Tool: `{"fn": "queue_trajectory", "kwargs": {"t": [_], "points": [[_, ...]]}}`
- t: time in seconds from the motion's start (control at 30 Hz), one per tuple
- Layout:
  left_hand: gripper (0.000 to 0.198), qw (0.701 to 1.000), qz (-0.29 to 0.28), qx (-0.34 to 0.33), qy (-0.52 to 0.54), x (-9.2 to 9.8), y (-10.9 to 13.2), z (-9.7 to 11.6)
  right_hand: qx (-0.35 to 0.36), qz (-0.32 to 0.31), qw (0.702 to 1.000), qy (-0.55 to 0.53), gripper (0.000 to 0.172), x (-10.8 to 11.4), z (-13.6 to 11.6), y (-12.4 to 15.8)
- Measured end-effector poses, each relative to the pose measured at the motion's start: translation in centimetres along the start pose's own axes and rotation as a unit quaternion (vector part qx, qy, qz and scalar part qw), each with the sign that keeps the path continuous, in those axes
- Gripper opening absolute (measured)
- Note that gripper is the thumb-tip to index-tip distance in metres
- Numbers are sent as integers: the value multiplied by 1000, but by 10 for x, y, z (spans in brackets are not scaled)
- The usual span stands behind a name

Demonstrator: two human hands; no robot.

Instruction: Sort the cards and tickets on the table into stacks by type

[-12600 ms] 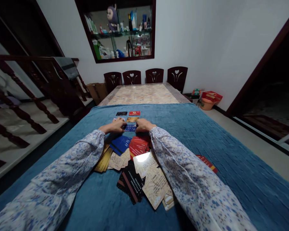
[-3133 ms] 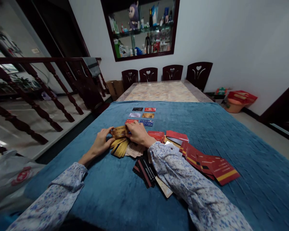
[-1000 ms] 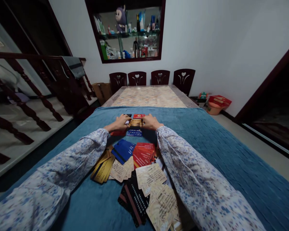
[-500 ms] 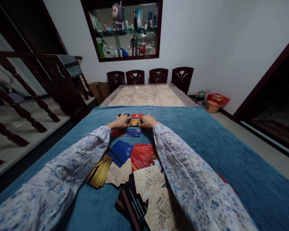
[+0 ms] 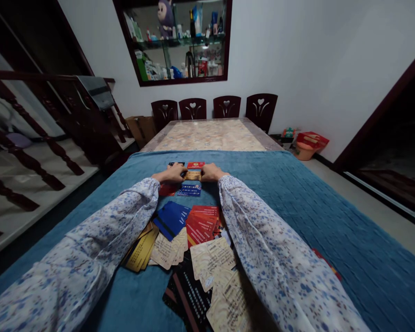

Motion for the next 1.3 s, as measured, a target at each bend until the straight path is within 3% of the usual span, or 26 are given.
{"fn": "queue_trajectory", "kwargs": {"t": [0.73, 1.3], "points": [[36, 999, -25, 15, -46, -12, -4, 0, 43, -24, 998, -39, 31, 3, -9, -2], [30, 997, 50, -14, -64, -1, 17, 4, 15, -20, 999, 22, 35, 5, -13, 11]]}}
Point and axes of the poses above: each hand's wrist, its own y-axis away from the middle knuckle, its own x-axis out of the back of the hand, z = x × y, the point moved 10 cm from there along -y, towards the middle knuckle, and after that the axes turned 5 degrees about x, right-handed, at the moved point
